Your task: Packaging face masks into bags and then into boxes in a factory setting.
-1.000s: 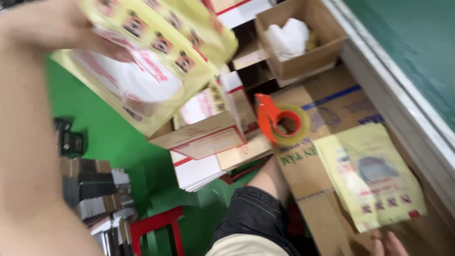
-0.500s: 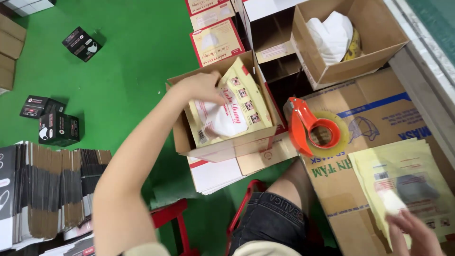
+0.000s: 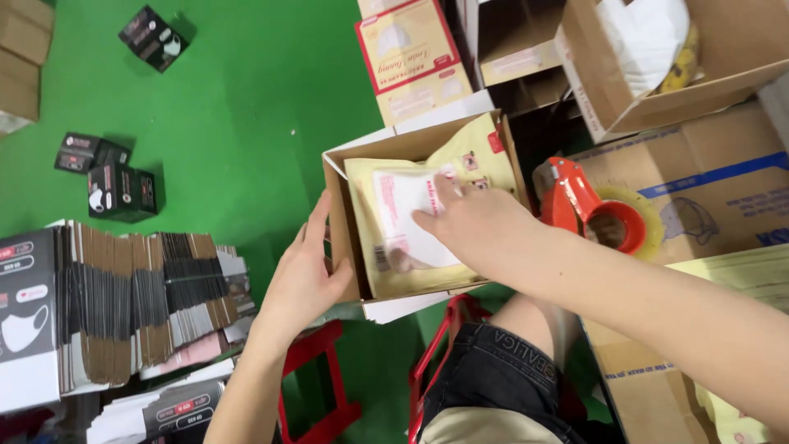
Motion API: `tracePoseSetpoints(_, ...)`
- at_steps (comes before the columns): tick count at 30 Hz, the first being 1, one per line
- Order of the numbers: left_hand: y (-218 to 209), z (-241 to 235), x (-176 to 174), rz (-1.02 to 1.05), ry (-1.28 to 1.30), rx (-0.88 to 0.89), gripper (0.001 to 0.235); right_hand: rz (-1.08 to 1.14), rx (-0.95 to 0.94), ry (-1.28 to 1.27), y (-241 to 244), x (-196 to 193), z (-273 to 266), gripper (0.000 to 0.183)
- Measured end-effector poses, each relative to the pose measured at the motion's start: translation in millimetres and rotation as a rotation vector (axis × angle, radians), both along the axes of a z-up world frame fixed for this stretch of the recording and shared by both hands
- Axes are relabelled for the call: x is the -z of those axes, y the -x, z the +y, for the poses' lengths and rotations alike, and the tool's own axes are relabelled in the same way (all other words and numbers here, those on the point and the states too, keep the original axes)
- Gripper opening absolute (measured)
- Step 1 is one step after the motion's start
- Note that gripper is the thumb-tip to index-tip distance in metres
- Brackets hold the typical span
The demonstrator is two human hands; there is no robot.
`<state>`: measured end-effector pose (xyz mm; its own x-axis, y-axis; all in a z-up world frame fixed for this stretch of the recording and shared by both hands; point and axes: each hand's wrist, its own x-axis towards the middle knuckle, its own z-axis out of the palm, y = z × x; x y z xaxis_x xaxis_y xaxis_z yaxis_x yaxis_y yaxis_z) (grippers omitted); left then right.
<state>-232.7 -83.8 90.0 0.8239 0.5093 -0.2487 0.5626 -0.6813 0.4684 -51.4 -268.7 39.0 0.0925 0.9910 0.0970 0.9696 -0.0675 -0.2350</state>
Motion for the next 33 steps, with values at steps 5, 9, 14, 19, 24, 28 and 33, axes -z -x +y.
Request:
tracePoseSetpoints(5,5.9,19.6,13.0,-0.217,0.148,0.056,0.068,0.039,0.021,0.319,-4.2,30.4,15.4,0.05)
tracePoseSetpoints(9,-19.7,21.1,27.2,-0.159,0.232,0.104,0.063,0.062,-0.01,0.373,4.1,62.5,34.5,0.046)
tracePoseSetpoints(14,-44.1,10.3,72.5,-0.222,-0.005,0.593,0.057,-0.061,-0.05,0.368,10.9,99.2,40.1,0.031)
tracePoseSetpoints(19,-62.3,-3.8,84.6,0.074,-0.138,0.621,0.064,0.315,0.039,-0.174,-15.7,32.3,-42.8,0.043)
tracePoseSetpoints(24,-60.1,-11.6,89.6,-0.02,-0.246,0.681,0.076,0.398,0.379,-0.2,-24.8,23.3,-95.6,0.067)
tracePoseSetpoints(28,-65.9,-20.2,77.2,0.074,-0.312,0.671,0.08,0.584,0.491,0.35,-25.5,-8.3,-74.5,0.096)
tracePoseSetpoints(33,-74.9,-16.8,89.2,0.09,-0.262,0.694,0.085,0.652,0.513,0.599,-29.5,-15.3,-63.5,0.11)
